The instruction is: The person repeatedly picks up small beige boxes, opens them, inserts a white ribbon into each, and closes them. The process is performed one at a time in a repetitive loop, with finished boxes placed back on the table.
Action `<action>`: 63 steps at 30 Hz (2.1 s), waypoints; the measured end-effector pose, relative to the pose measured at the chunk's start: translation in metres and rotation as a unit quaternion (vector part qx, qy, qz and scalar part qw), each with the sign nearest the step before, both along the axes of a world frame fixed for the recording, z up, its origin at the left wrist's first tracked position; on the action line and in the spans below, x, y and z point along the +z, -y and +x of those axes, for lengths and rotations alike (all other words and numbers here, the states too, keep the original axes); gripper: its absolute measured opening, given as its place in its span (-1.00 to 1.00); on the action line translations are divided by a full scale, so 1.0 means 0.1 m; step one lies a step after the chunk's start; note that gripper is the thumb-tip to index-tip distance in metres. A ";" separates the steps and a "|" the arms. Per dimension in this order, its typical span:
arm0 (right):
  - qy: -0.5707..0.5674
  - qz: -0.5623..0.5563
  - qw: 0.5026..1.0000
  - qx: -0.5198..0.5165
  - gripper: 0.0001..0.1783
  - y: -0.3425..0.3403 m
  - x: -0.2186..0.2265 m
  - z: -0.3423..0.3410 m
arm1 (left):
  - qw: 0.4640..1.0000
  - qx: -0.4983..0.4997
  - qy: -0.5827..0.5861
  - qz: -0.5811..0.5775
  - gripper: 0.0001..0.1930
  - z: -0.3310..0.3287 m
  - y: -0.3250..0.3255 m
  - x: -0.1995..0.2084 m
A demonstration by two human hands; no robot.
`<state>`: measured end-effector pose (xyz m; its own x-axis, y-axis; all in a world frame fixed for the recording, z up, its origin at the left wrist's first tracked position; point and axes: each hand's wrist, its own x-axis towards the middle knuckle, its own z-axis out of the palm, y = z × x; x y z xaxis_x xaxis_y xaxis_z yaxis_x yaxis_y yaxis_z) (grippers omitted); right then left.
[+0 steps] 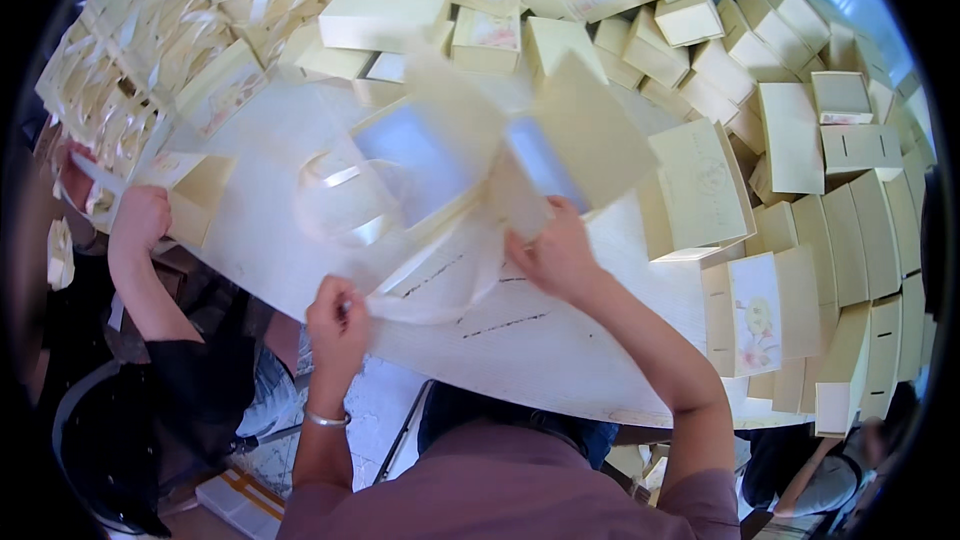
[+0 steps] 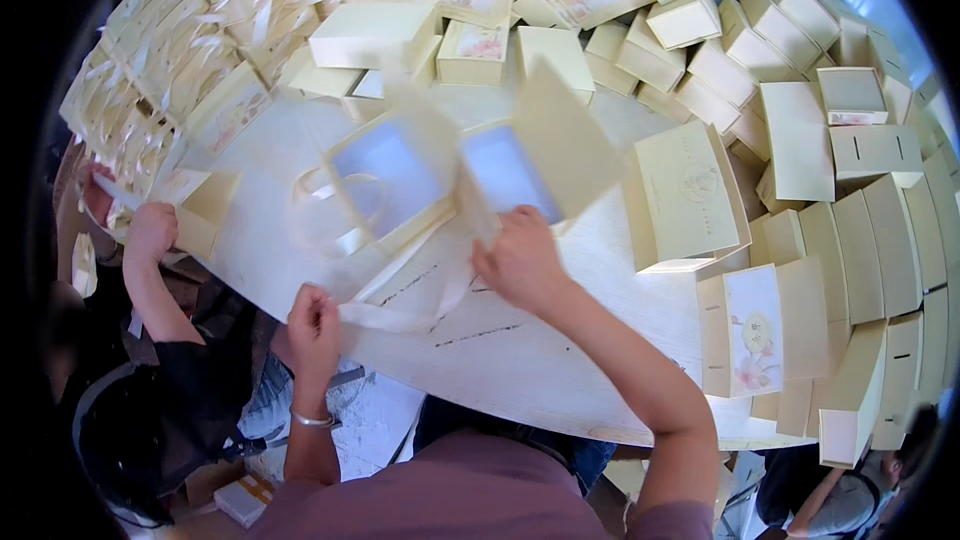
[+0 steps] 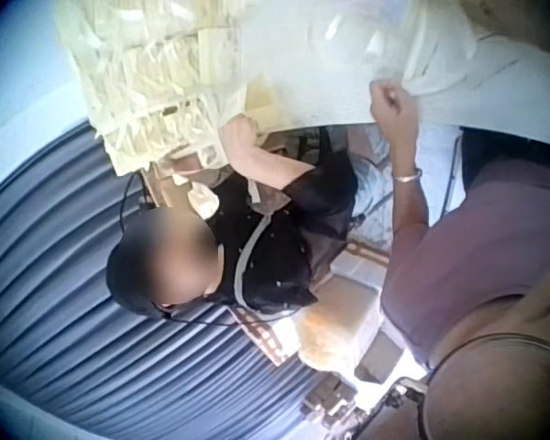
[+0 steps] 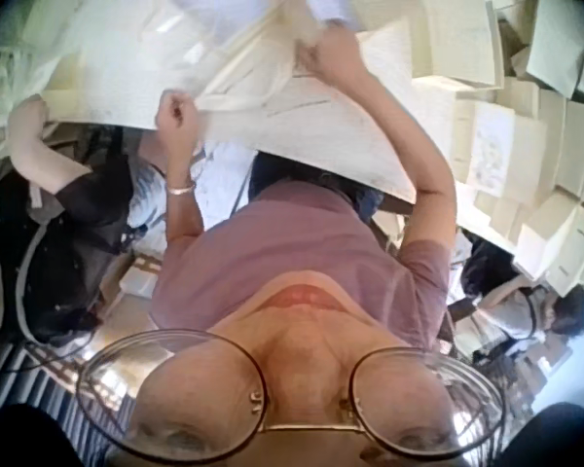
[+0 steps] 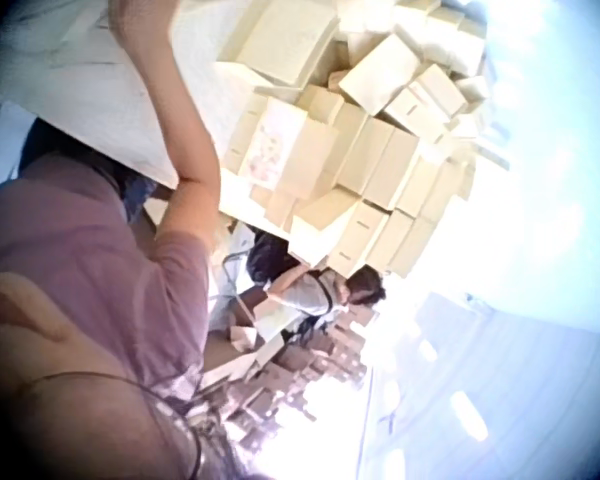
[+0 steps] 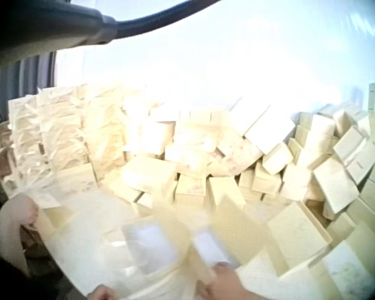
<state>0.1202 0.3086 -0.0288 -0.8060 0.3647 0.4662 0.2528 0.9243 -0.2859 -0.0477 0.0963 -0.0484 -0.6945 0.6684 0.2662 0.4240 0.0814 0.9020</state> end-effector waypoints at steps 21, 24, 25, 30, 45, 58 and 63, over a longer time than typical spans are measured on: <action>-0.305 0.071 0.924 -0.220 -0.57 -1.41 0.30 -0.64 | 0.913 0.250 -0.317 0.051 -0.70 -0.11 0.65 -0.22; -0.336 -0.250 0.896 -0.149 -0.57 -1.93 0.20 -0.85 | 0.894 0.228 -0.379 0.074 -0.70 0.10 0.53 -0.03; -0.360 -0.323 0.866 -0.126 -0.57 -1.94 0.20 -0.89 | 0.881 0.209 -0.422 0.048 -0.70 0.14 0.55 0.03; -0.343 -0.449 0.825 0.006 -0.61 -1.50 0.19 -0.97 | 0.927 0.134 -0.349 0.032 -0.69 0.37 0.51 0.19; -0.369 -0.359 0.857 -0.028 -0.73 -0.07 -0.21 -0.94 | 0.924 -0.100 -0.282 -0.237 -0.42 0.59 -0.30 0.49; 0.018 -0.112 0.925 -0.363 -0.20 -1.80 0.05 -0.62 | 0.916 -0.022 -0.276 -0.292 -0.46 0.19 -0.19 0.03; -0.030 -0.025 0.947 -0.320 -0.23 -0.94 -0.08 -0.03 | 0.908 -0.014 -0.300 -0.292 -0.40 -0.21 -0.40 -0.02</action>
